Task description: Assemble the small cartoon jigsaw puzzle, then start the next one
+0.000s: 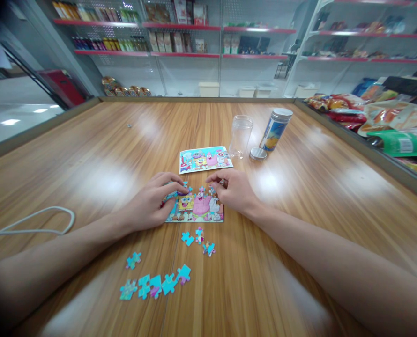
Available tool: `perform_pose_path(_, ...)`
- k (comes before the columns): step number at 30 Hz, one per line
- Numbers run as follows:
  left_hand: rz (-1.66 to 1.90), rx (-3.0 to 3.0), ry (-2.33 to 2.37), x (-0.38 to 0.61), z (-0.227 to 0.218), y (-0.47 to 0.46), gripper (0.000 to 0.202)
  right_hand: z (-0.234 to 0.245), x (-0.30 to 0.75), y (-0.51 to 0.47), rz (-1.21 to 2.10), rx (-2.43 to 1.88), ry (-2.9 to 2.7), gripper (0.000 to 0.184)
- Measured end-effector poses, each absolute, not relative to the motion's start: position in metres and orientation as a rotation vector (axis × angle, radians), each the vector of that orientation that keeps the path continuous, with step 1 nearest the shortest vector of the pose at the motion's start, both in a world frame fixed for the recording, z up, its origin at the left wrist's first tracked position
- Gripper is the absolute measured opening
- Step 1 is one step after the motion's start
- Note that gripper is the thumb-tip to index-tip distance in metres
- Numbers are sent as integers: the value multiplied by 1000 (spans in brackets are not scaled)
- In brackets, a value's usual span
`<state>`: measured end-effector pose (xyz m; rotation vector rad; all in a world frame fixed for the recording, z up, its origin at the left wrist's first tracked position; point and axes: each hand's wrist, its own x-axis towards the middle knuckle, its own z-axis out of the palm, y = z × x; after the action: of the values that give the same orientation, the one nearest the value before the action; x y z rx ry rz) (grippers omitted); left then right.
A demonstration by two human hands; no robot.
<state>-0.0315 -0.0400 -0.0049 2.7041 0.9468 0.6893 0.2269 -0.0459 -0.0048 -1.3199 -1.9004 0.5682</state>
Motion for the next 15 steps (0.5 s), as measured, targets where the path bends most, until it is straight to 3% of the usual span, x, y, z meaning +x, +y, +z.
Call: perform_pose_path(15, 681, 2700, 974, -31, -4, -41, 36, -2, 230, -44, 544, -1335, -2033, 14)
